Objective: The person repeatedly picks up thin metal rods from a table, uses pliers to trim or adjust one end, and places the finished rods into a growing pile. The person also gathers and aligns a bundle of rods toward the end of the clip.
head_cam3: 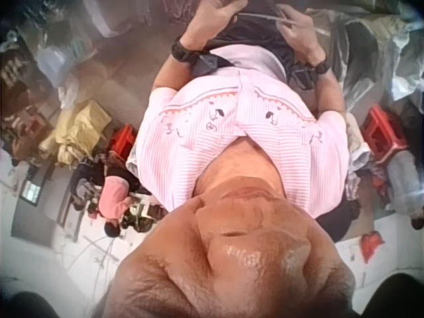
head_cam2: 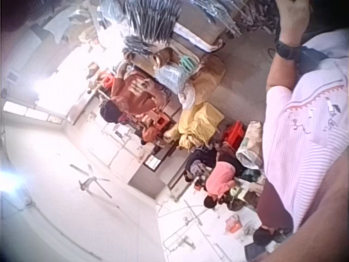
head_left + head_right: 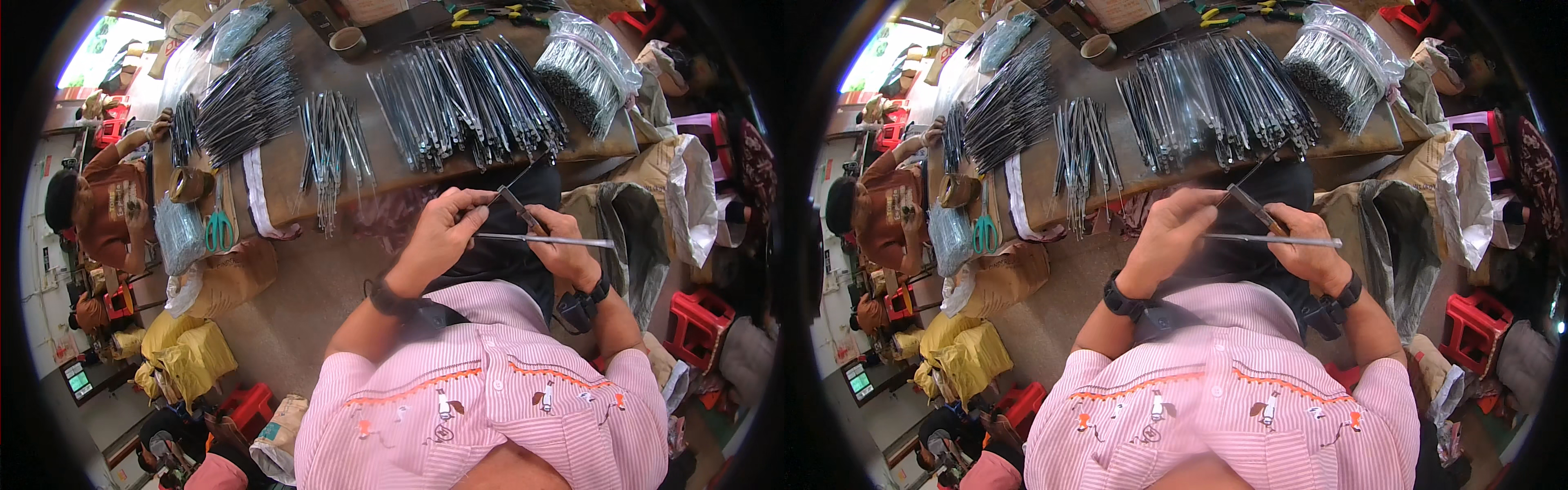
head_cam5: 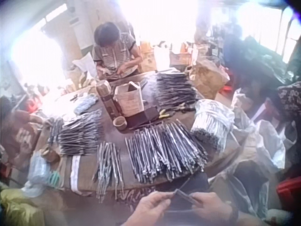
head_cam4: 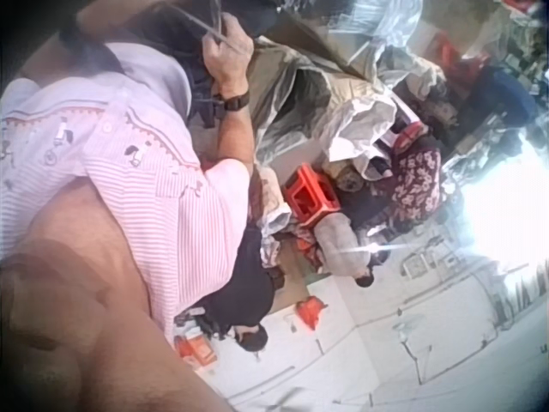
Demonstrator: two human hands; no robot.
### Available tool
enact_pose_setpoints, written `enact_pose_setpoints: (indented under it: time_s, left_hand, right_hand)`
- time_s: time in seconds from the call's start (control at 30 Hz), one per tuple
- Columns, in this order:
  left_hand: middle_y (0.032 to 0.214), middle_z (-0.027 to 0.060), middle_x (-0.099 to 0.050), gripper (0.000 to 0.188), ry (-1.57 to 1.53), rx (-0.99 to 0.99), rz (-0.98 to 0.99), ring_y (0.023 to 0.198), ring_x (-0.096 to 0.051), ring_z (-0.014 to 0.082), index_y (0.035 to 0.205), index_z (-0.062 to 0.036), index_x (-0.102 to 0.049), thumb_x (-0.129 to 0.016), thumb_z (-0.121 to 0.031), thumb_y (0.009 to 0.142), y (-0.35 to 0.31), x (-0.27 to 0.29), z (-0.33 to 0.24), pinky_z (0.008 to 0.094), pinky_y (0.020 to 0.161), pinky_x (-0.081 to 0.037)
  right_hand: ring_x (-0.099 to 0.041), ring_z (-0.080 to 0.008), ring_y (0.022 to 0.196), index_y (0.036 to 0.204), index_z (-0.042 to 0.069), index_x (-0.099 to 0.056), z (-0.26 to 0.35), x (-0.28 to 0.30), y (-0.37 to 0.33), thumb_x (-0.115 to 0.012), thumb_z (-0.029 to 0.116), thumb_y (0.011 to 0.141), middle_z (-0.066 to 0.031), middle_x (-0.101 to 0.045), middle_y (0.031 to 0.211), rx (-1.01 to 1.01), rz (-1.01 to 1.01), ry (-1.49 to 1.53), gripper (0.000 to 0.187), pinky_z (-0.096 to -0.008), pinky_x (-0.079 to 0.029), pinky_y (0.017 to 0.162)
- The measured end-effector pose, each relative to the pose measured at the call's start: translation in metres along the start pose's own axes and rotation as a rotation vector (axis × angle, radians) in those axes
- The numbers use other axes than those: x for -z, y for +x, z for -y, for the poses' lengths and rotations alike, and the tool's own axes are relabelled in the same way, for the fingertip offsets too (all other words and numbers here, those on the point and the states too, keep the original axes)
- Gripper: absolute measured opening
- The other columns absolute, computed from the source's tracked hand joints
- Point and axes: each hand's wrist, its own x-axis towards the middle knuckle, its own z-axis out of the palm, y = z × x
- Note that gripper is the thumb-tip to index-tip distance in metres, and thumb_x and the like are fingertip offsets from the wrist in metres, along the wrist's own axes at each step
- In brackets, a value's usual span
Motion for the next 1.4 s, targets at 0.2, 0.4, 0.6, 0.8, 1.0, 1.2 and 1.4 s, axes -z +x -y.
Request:
enact_pose_setpoints:
  time_s: [0.2, 0.4, 0.6, 0.8, 1.0, 1.2, 1.4]
  left_hand:
    - [0.091, 0.0101, -0.049, 0.035, 0.504, -0.311, -0.182, 0.076, -0.052, 0.0199, 0.112, -0.0003, -0.064, -0.072, -0.009, 0.080, -0.019, 0.011, -0.012, 0.0295, 0.066, -0.046]
    - [0.082, 0.0144, -0.062, 0.017, 0.524, -0.283, -0.518, 0.075, -0.060, 0.0241, 0.098, 0.0018, -0.069, -0.064, -0.005, 0.083, -0.012, 0.048, 0.006, 0.0314, 0.069, -0.048]
    - [0.088, 0.0228, -0.066, 0.025, 0.812, -0.106, -0.832, 0.081, -0.064, 0.0348, 0.098, 0.0055, -0.069, -0.063, -0.014, 0.083, 0.009, 0.141, 0.035, 0.0380, 0.075, -0.049]
    - [0.091, 0.0231, -0.064, 0.028, 0.997, -0.083, -0.786, 0.083, -0.062, 0.0361, 0.099, 0.0010, -0.068, -0.063, -0.021, 0.083, 0.022, 0.136, 0.048, 0.0412, 0.076, -0.049]
    - [0.087, 0.0202, -0.068, 0.035, 0.679, 0.012, -0.581, 0.081, -0.066, 0.0318, 0.098, 0.0041, -0.066, -0.069, -0.025, 0.078, 0.073, 0.095, 0.047, 0.0375, 0.074, -0.052]
    - [0.074, 0.0117, -0.066, 0.026, 0.174, 0.154, -0.390, 0.068, -0.064, 0.0205, 0.091, 0.0086, -0.064, -0.068, -0.014, 0.079, 0.090, 0.109, 0.042, 0.0306, 0.062, -0.051]
    - [0.082, 0.0040, -0.060, 0.019, -0.388, 0.310, -0.271, 0.068, -0.060, 0.0137, 0.102, 0.0005, -0.059, -0.065, -0.011, 0.088, 0.068, 0.120, 0.022, 0.0226, 0.060, -0.050]
  right_hand:
    - [-0.052, -0.0197, 0.061, 0.108, 0.001, -0.059, 0.006, -0.004, 0.009, -0.054, 0.006, 0.078, -0.0104, -0.054, 0.070, -0.122, 0.038, 0.022, 0.031, -0.0306, -0.044, 0.061]
    - [-0.057, -0.0251, 0.068, 0.122, 0.005, -0.053, 0.009, -0.018, 0.017, -0.053, 0.007, 0.078, -0.0105, -0.060, 0.080, -0.104, 0.116, 0.214, 0.044, -0.0340, -0.047, 0.068]
    - [-0.054, -0.0096, 0.067, 0.124, 0.000, -0.052, -0.004, -0.007, 0.010, -0.046, 0.002, 0.083, -0.0040, -0.059, 0.082, -0.242, 0.053, 0.551, 0.041, -0.0220, -0.045, 0.063]
    - [-0.056, -0.0098, 0.066, 0.124, -0.001, -0.051, -0.012, -0.005, -0.004, -0.044, 0.003, 0.083, -0.0049, -0.059, 0.083, -0.286, -0.050, 0.710, 0.042, -0.0215, -0.043, 0.059]
    - [-0.057, -0.0106, 0.068, 0.124, -0.001, -0.050, -0.007, -0.010, -0.003, -0.044, 0.004, 0.084, -0.0053, -0.060, 0.084, -0.257, -0.024, 0.799, 0.041, -0.0227, -0.044, 0.060]
    - [-0.058, -0.0140, 0.070, 0.116, -0.002, -0.052, -0.007, 0.000, -0.006, -0.046, 0.004, 0.082, -0.0075, -0.060, 0.086, -0.309, -0.056, 0.808, 0.035, -0.0260, -0.047, 0.064]
    - [-0.056, -0.0138, 0.071, 0.105, 0.001, -0.053, -0.061, 0.032, -0.017, -0.050, 0.010, 0.083, -0.0071, -0.058, 0.087, -0.344, -0.345, 0.977, 0.024, -0.0269, -0.046, 0.061]
